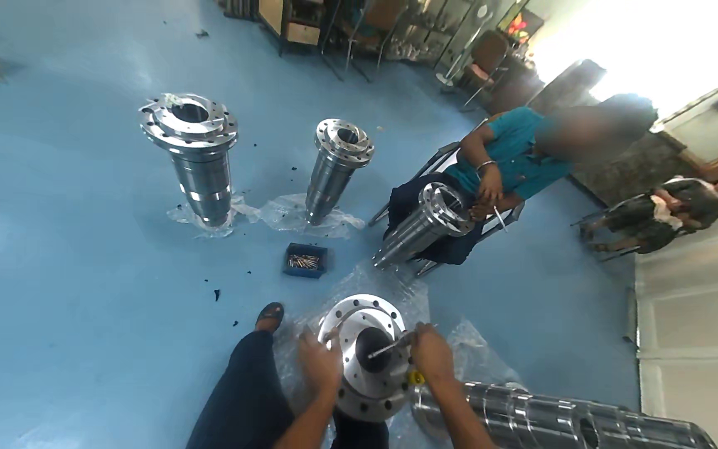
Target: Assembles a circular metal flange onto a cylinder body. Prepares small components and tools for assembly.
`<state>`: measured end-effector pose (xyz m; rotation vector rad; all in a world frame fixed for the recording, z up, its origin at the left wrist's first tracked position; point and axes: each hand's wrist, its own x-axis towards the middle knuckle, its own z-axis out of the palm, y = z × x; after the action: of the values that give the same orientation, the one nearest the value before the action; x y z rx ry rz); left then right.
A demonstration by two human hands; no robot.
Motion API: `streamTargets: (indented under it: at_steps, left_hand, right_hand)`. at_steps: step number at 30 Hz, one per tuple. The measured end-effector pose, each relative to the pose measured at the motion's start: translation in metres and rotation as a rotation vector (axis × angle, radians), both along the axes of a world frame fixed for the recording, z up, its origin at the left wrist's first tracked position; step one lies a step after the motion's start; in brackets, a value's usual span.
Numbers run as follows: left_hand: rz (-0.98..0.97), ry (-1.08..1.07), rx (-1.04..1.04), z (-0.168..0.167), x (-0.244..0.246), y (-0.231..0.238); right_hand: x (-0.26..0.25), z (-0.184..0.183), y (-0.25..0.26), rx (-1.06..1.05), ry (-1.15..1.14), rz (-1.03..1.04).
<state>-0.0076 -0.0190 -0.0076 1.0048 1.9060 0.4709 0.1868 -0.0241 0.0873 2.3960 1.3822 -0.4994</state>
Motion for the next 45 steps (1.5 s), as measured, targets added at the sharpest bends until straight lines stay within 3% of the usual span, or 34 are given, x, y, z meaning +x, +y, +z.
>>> streamTargets:
  at_steps: [4, 11, 15, 19, 22, 27, 30, 33, 36, 38, 40, 42, 45]
  left_hand:
    - [0.177, 0.002, -0.127, -0.007, 0.026, -0.021]
    - [0.217, 0.191, -0.037, -0.017, 0.047, -0.033]
    - [0.219, 0.236, -0.029, -0.016, 0.05, -0.033]
    - [0.223, 0.26, -0.033, -0.016, 0.051, -0.032]
    - [0.226, 0.306, 0.004, -0.019, 0.053, -0.035]
    - [0.208, 0.337, 0.044, -0.023, 0.054, -0.037]
    - [0.204, 0.341, 0.035, -0.024, 0.055, -0.036]
    - [0.211, 0.356, 0.033, -0.025, 0.057, -0.037]
    - [0.198, 0.345, 0.032, -0.025, 0.054, -0.036]
    - [0.196, 0.346, 0.029, -0.024, 0.055, -0.037]
    - [0.198, 0.345, 0.037, -0.025, 0.056, -0.037]
    - [0.204, 0.358, 0.048, -0.027, 0.057, -0.037]
    - [0.2, 0.372, 0.068, -0.029, 0.056, -0.038]
  right_hand:
    - [0.014, -0.002, 0.002, -0.059, 0.122, 0.145]
    - [0.012, -0.01, -0.002, -0.03, 0.082, -0.145]
    - [0.03, -0.006, -0.012, 0.085, 0.058, -0.092]
    - [0.034, 0.006, -0.018, -0.261, 0.199, -0.026]
    - [0.009, 0.005, -0.011, -0.276, 0.417, 0.073]
    - [0.02, 0.006, 0.024, -0.143, 0.254, -0.085]
    - [0.038, 0.015, 0.024, -0.337, 0.207, -0.143]
    - [0.025, 0.024, 0.023, -0.504, 0.307, -0.011]
    - [0.025, 0.014, 0.026, -0.316, 0.434, 0.002]
    - [0.037, 0.007, 0.025, -0.247, 0.356, -0.072]
    - [0.049, 0.007, 0.021, -0.359, 0.277, -0.087]
    - [0.044, 0.011, 0.016, -0.486, 0.347, 0.002]
    - [0.022, 0.015, 0.019, -0.387, 0.499, 0.081]
